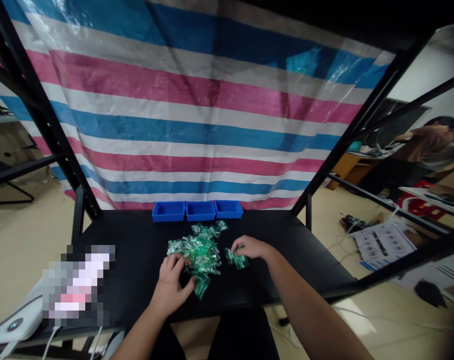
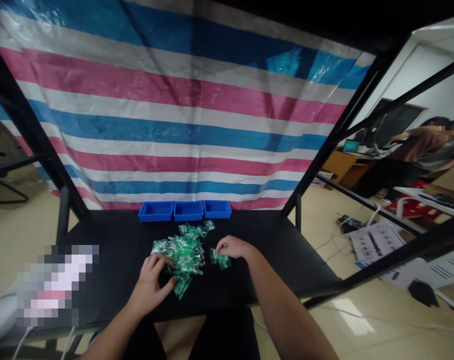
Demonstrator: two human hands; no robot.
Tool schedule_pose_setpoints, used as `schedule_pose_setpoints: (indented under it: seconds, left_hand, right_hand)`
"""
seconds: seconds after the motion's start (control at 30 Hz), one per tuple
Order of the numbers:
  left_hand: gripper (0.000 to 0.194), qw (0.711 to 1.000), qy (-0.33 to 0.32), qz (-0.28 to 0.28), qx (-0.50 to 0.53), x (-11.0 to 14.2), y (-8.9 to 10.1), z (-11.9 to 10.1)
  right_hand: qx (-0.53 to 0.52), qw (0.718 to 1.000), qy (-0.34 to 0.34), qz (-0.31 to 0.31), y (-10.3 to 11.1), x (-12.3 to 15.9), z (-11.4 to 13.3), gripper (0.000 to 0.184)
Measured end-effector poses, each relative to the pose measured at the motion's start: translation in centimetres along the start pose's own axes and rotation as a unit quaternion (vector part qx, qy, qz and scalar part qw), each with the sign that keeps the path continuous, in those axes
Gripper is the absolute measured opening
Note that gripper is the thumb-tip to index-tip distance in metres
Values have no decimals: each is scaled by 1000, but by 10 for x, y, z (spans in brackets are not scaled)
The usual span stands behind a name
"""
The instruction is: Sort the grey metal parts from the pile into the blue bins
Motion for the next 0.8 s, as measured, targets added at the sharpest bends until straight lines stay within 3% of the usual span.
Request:
schedule_pose_setpoints:
  seconds: [0.07,0.17,0.27,0.37,0.47,0.57,0.8]
  left_hand:
    - [27,1000,3,-2,1,0,0,0]
    - [27,1000,6,-7,2,1,0,1]
    - [28,1000,4,-13,3,1,1,1]
    - [27,1000,1,-13,3,1,2,-1]
    - [26,1000,1,-14,0,1,3,-1]
    - [26,1000,2,-18,-3,1,3,-1]
    - [27,1000,3,-19,-1,1,1,2]
  right_hand:
    - [-21,1000,-3,-16,7,-7,2,16]
    - [-54,991,-18,-121,17,-22,3,31]
    - [18,982,-25,-185,12,-29,0,40]
    - [112,981,17,-160,-8,-30,2,38]
    - [169,976,71,-120,-27,-31,9,50]
    - [238,962,98,-96,-33,-35,15,50]
    - [267,955,115,-63,-24,-30,23,15]
Point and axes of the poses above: each hand's wrist, its own x-axis away from the middle knuckle, its own y-axis out of the back of the hand, z = x × y, the point moved 6 cm from there along -x, towards the middle knuckle, and after that the axes turned 6 degrees about -z, right-handed, at the moved point
